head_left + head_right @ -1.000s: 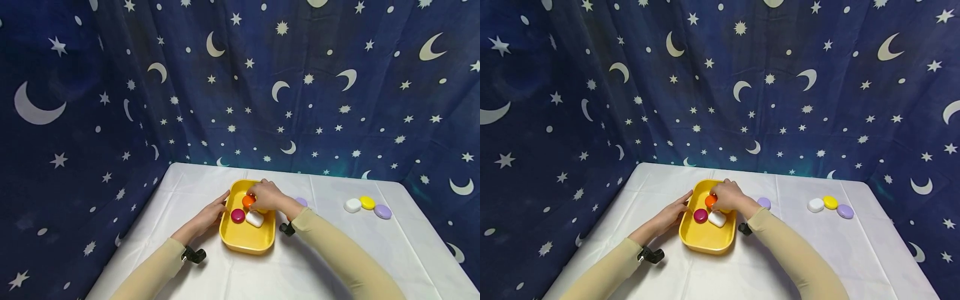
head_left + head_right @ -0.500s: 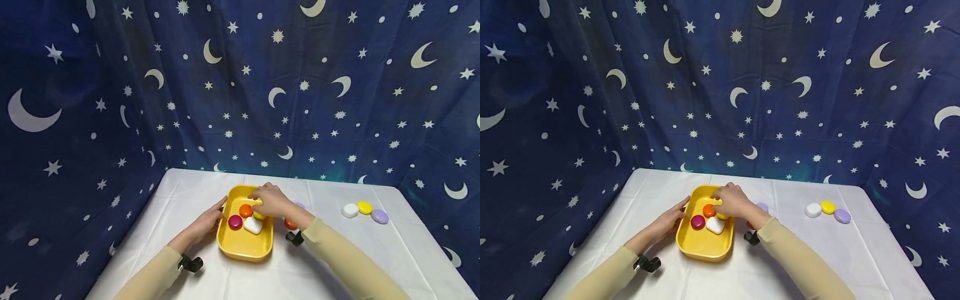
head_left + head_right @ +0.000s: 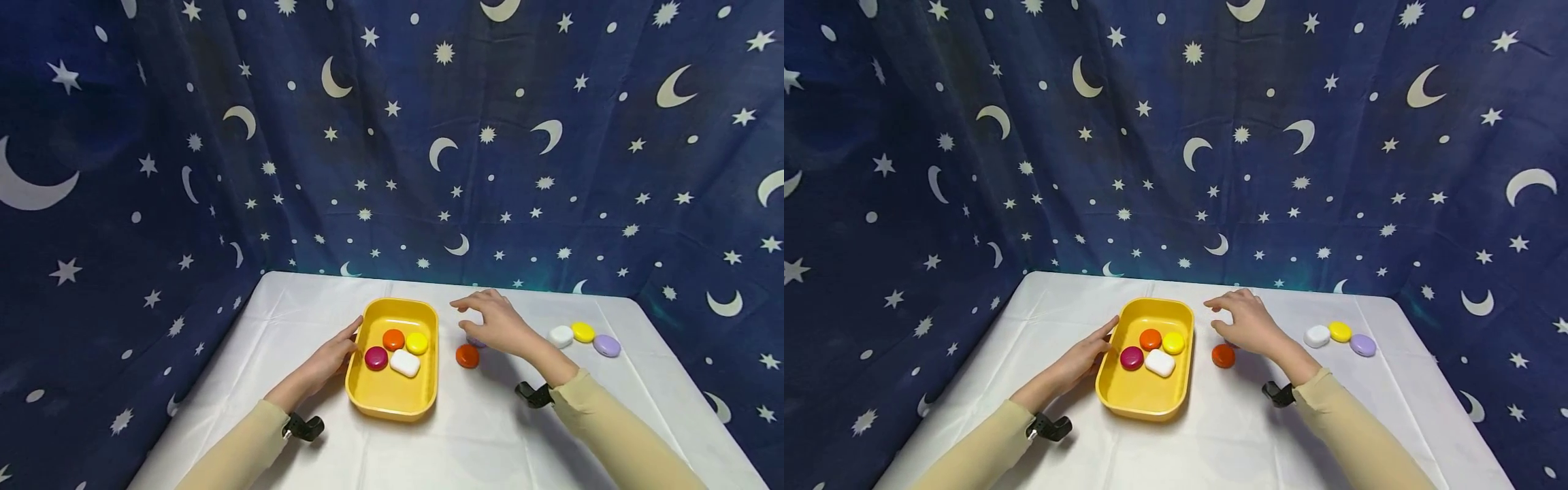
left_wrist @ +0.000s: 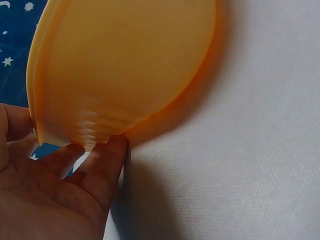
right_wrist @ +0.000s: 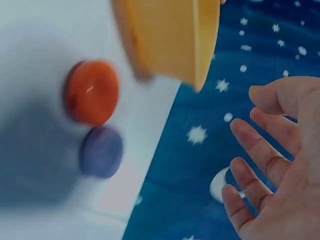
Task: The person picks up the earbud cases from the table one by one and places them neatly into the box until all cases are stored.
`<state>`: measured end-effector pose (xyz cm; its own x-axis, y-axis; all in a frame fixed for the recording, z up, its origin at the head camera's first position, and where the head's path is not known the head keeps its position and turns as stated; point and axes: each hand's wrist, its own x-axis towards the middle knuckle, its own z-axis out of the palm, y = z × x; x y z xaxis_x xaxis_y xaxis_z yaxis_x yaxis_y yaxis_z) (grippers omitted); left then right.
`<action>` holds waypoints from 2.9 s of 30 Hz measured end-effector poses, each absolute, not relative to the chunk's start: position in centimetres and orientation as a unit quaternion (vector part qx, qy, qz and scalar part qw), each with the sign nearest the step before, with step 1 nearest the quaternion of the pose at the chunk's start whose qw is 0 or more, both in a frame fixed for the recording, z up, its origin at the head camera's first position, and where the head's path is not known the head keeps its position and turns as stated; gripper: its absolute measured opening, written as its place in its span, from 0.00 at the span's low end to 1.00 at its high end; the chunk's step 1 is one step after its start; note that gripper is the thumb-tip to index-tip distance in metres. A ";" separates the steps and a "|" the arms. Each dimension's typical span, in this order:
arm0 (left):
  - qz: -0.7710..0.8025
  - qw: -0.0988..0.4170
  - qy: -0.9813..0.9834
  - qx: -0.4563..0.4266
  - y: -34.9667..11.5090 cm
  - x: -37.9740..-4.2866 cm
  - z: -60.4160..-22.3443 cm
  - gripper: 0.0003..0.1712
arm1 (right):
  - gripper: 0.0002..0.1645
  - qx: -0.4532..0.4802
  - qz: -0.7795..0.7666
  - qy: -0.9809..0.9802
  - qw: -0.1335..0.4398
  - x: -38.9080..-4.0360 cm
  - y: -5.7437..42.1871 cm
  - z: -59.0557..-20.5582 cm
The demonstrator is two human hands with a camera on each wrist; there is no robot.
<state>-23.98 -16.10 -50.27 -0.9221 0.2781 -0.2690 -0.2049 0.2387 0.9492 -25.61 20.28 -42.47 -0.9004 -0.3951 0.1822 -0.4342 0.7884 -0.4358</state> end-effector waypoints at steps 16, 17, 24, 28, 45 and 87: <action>0.617 0.195 0.762 0.022 -16.7 -23.0 -50.4 0.38 | 0.30 0.137 0.264 -0.951 0.088 -23.6 30.2 -46.0; 0.616 0.195 0.763 0.021 -16.7 -22.9 -50.3 0.38 | 0.30 0.127 0.266 -0.951 0.092 -23.4 31.2 -46.0; 0.614 0.207 0.761 0.033 -16.2 -23.2 -50.0 0.39 | 0.36 0.028 0.260 -0.959 0.107 -21.7 38.6 -45.9; 0.613 0.206 0.762 0.033 -16.1 -23.4 -49.8 0.39 | 0.38 -0.009 0.254 -0.960 0.118 -21.4 41.6 -46.0; 0.606 0.213 0.766 0.033 -16.1 -23.5 -49.9 0.39 | 0.49 -0.091 0.259 -0.961 0.038 -21.4 45.2 -48.9; 0.610 0.213 0.763 0.012 -16.4 -23.5 -49.8 0.39 | 0.46 -0.138 0.250 -0.958 0.028 -22.4 45.0 -51.0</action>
